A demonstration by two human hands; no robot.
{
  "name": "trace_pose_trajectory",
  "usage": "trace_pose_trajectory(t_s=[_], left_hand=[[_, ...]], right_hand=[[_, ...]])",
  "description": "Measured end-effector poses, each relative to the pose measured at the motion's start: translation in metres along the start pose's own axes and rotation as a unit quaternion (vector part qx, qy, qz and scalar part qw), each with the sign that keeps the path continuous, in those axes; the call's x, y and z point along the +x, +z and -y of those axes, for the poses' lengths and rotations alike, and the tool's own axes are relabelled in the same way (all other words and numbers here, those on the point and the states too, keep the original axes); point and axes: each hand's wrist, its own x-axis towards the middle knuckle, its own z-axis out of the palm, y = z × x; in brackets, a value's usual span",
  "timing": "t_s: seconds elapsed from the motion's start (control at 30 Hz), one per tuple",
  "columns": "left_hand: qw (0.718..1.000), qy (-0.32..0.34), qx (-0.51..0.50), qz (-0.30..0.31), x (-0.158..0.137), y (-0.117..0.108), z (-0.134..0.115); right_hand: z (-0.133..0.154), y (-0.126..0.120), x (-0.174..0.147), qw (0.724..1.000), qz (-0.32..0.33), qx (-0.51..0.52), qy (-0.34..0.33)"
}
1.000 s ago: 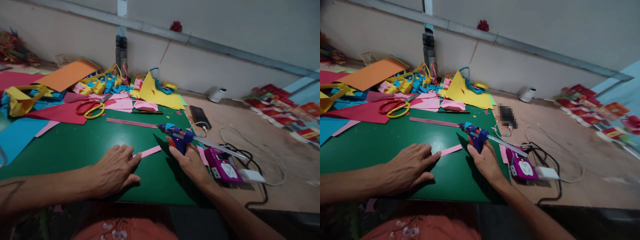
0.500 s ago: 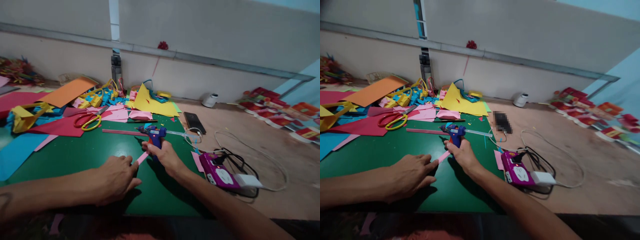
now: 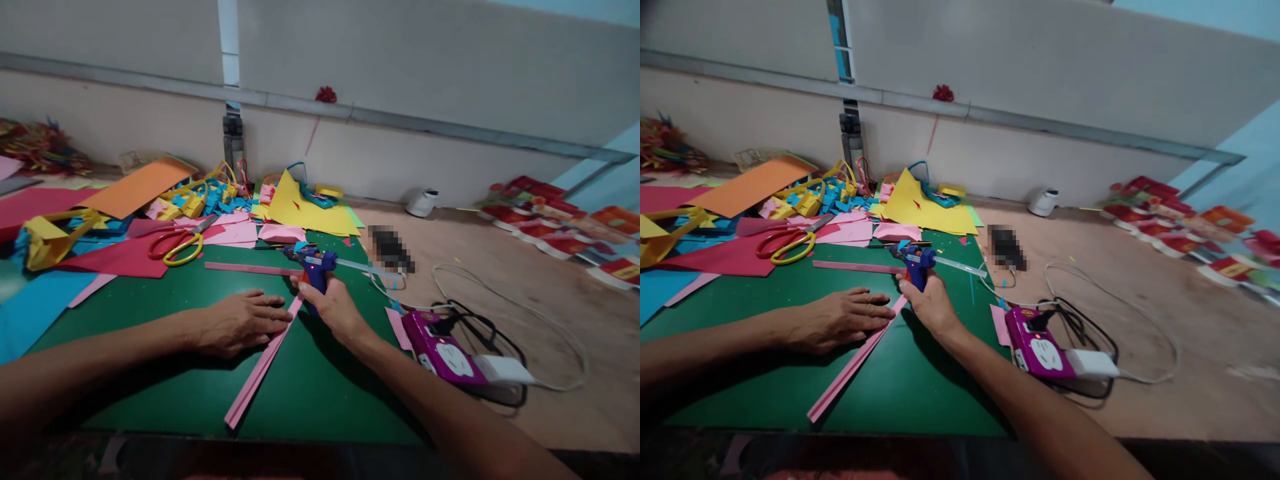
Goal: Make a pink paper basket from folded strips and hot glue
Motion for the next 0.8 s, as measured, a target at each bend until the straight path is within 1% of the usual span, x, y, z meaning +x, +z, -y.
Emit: trace_pose_trajectory(t_s=[0.1, 0.17, 0.23, 0.3, 0.4, 0.43, 0.57, 0.7, 0.8], left_hand=[[0.999, -0.014, -0.038, -0.017, 0.001, 0.000, 0.003], [0.997, -0.020, -0.064, -0.036, 0.002, 0.000, 0.006], [0.995, -0.023, -0.085, -0.051, 0.003, 0.001, 0.008], [0.993, -0.031, -0.096, -0.056, 0.004, 0.001, 0.009], [0.992, -0.045, -0.108, -0.054, 0.006, 0.001, 0.010], [0.991, -0.050, -0.111, -0.056, 0.006, 0.001, 0.011], [0.988, -0.055, -0.124, -0.070, 0.006, 0.002, 0.013], [0.985, -0.058, -0.142, -0.078, 0.006, 0.002, 0.014], [0.985, -0.063, -0.142, -0.075, 0.006, 0.002, 0.014]], right_hand=[[0.006, -0.007, -0.003, 1.000, -0.011, -0.001, 0.001], [0.014, -0.017, -0.012, 1.000, -0.019, -0.013, 0.004], [0.022, -0.031, -0.026, 0.998, -0.020, -0.054, 0.004], [0.028, -0.045, -0.043, 0.995, -0.012, -0.097, 0.016], [0.028, -0.061, -0.072, 0.981, 0.023, -0.185, 0.045], [0.026, -0.064, -0.080, 0.978, 0.039, -0.198, 0.053], [0.016, -0.066, -0.106, 0.961, 0.124, -0.226, 0.097], [0.008, -0.062, -0.115, 0.950, 0.154, -0.246, 0.119], [0.008, -0.058, -0.113, 0.951, 0.166, -0.231, 0.119]])
